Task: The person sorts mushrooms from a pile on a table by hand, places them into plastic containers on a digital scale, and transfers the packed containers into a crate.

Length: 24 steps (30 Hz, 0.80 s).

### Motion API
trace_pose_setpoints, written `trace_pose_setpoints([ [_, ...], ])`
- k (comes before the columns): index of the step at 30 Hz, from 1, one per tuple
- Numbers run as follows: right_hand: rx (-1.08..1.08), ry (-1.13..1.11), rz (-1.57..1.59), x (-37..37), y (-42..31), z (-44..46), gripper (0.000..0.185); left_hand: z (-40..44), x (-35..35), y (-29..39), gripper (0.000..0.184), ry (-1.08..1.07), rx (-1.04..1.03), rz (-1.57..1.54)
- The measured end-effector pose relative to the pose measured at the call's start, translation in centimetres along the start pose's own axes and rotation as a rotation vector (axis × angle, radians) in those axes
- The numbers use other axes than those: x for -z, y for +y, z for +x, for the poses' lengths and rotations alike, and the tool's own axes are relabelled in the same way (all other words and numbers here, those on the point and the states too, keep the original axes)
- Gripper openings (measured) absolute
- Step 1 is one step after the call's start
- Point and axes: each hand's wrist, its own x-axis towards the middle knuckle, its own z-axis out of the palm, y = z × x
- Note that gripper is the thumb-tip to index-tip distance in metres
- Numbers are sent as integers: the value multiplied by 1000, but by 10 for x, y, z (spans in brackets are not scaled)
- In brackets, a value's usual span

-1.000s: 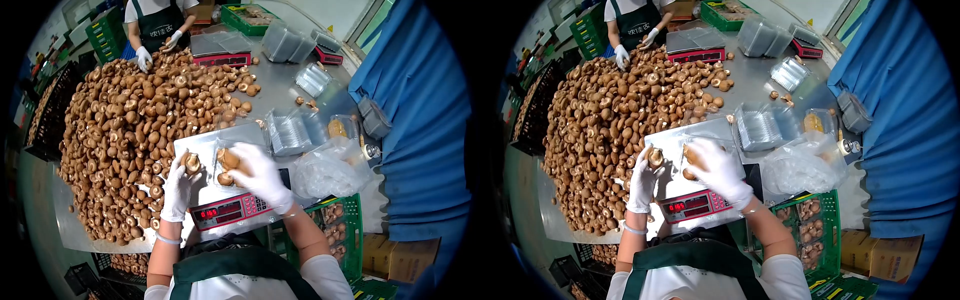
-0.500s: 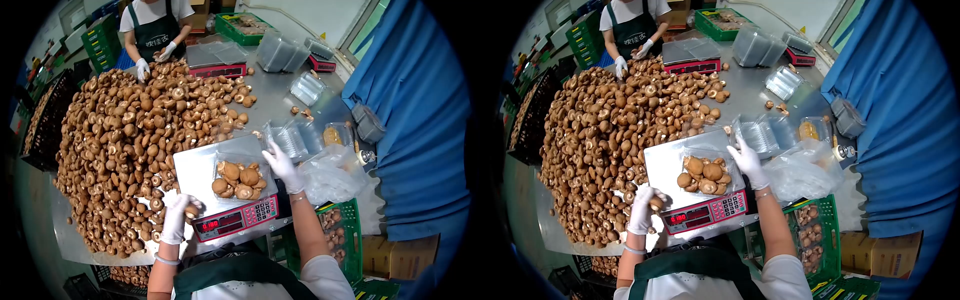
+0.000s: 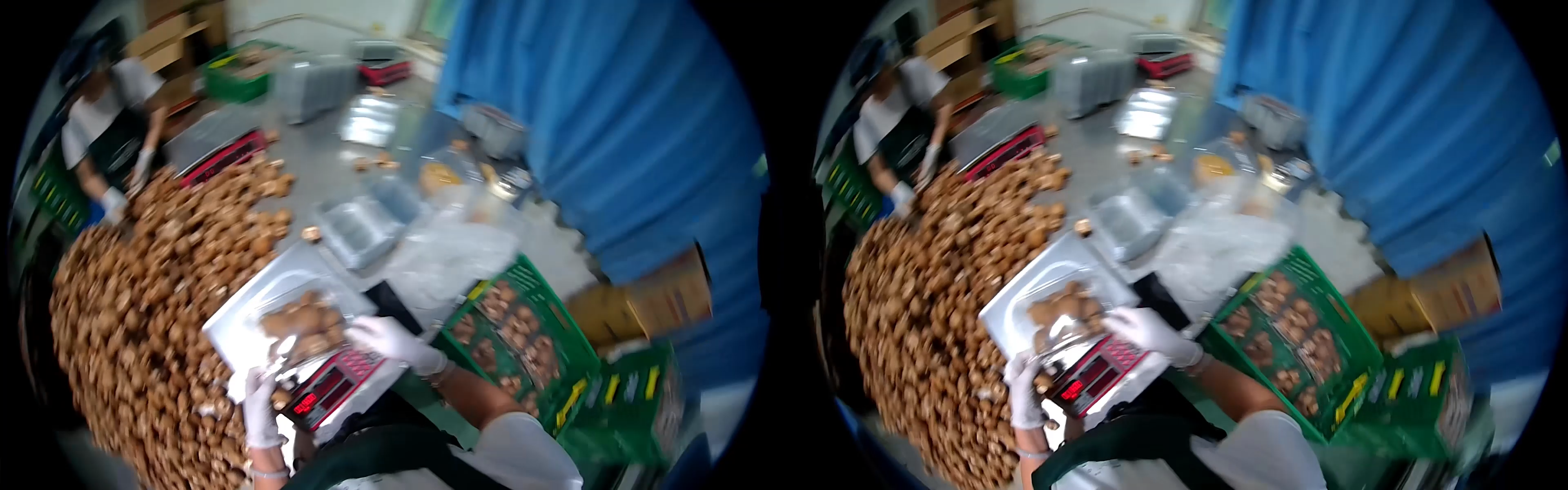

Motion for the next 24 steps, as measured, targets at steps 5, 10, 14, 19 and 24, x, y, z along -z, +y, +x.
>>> trace_pose_setpoints([
  [5, 4, 113, 330, -25, 15, 8, 17, 15, 12, -24, 4, -106, -156, 23],
  [10, 164, 407, 274, 28, -7, -46, 11, 6, -34, -7, 11, -257, -119, 329],
  [14, 277, 852, 491, 103, -6, -149, 15, -6, -102, -3, 27, -604, 39, 416],
  [19, 14, 1457, 5, 177, 71, -288, 13, 2, -126, -14, 26, -605, -24, 194],
  [24, -303, 1661, -528, 229, 168, -427, 11, 32, -109, -34, 30, -476, 303, -15],
])
